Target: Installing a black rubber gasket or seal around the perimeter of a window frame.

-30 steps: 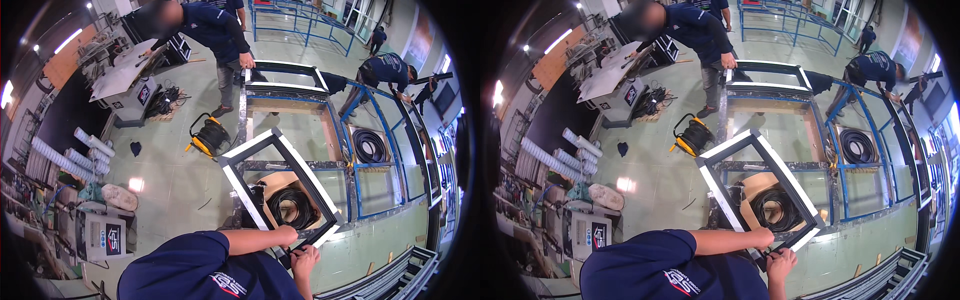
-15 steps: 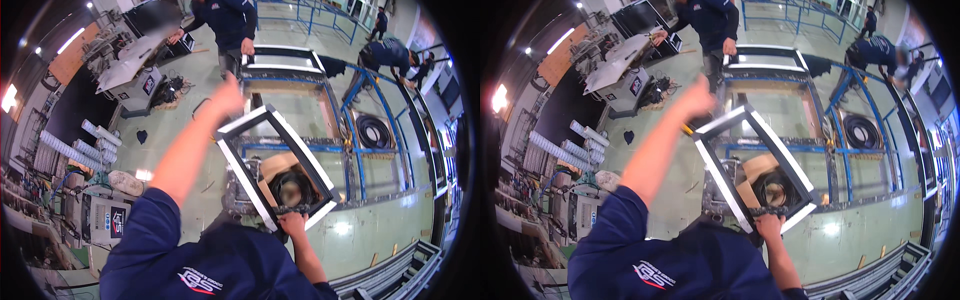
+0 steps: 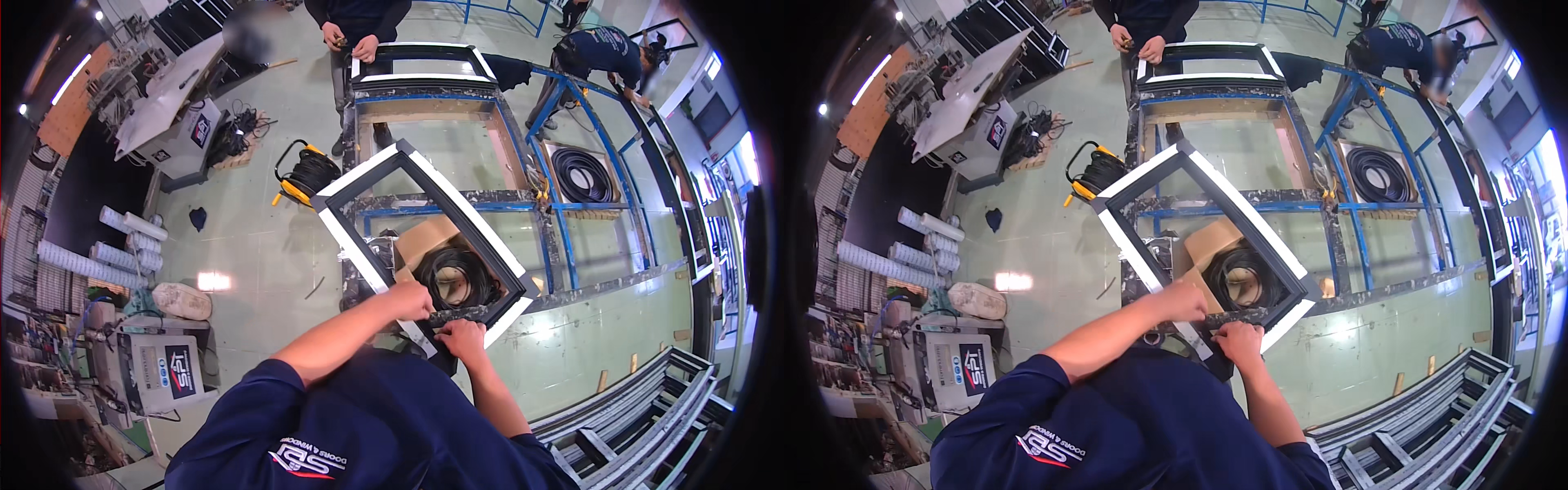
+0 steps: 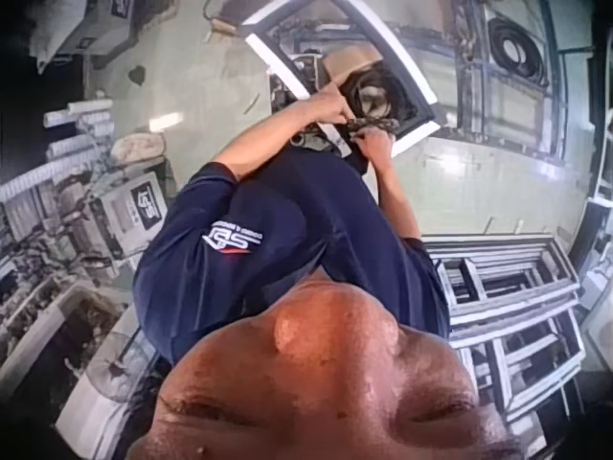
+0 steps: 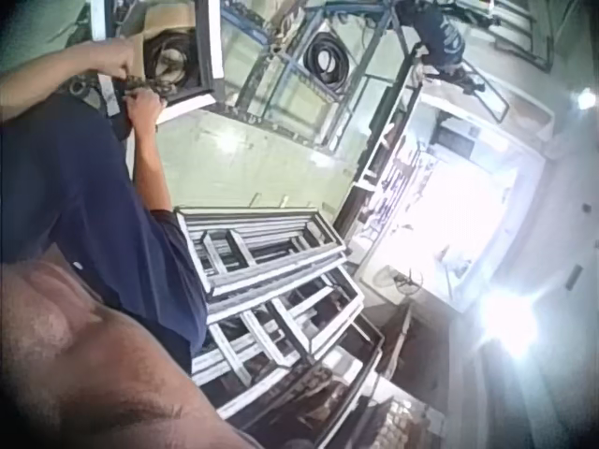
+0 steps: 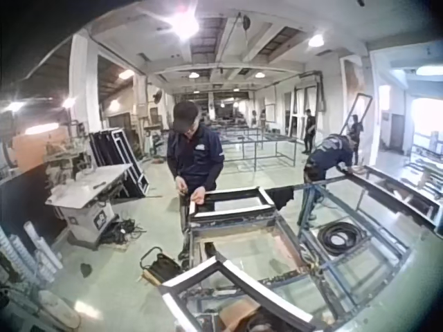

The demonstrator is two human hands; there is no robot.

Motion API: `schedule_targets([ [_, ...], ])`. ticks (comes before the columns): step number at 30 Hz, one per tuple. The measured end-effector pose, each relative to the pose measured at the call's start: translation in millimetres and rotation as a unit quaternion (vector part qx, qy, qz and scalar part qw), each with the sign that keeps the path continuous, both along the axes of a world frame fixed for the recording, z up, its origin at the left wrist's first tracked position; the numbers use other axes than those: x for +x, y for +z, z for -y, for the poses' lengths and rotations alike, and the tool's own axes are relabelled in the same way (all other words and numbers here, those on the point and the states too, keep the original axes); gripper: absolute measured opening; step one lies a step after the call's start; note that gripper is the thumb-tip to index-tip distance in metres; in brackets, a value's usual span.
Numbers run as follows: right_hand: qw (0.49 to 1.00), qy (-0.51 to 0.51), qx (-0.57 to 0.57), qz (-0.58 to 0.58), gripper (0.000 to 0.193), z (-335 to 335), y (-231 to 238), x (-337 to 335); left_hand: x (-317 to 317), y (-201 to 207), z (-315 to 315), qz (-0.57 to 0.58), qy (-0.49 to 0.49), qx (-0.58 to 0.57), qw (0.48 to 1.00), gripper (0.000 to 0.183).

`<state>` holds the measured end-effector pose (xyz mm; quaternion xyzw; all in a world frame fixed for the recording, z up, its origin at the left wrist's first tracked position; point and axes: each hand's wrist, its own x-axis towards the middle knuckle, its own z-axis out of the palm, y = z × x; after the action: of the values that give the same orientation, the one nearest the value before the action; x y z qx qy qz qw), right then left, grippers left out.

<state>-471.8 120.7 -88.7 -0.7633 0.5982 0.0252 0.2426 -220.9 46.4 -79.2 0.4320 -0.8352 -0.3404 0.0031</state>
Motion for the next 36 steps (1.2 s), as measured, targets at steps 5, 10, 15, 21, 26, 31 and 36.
schedule_targets([
  [5, 1.0, -0.004, 0.023, -0.016, 0.028, 4.0, 0.8, 7.5, -25.8, -21.4, -8.3, 0.033, -0.081, -0.016, 0.996, 0.02],
  [10, 0.996, -0.013, 0.067, -0.053, 0.025, 5.5, -0.7, 10.1, -41.2, -27.6, -6.3, 0.057, -0.1, 0.018, 0.993, 0.026],
  [15, 0.995, -0.016, 0.09, -0.051, 0.024, 9.4, -0.6, 12.5, -39.6, -25.4, -8.6, 0.06, -0.065, 0.021, 0.996, 0.027],
  [21, 0.996, 0.011, 0.039, -0.085, 0.023, 8.7, -3.3, 10.7, -47.6, -17.5, -1.1, 0.081, -0.092, -0.006, 0.992, 0.024],
  [26, 0.993, 0.017, 0.071, -0.088, 0.018, 0.1, 6.8, 12.7, -40.7, -11.2, -7.1, 0.055, -0.094, 0.022, 0.994, 0.019],
  [31, 0.995, -0.003, 0.071, -0.065, 0.024, -3.0, 11.4, 9.5, -25.6, -6.8, 7.8, 0.07, -0.101, 0.019, 0.992, 0.022],
  [36, 0.995, 0.005, 0.069, -0.067, 0.03, -1.3, 12.1, 10.1, -8.8, -5.5, 18.0, 0.129, -0.067, 0.003, 0.989, 0.027],
])
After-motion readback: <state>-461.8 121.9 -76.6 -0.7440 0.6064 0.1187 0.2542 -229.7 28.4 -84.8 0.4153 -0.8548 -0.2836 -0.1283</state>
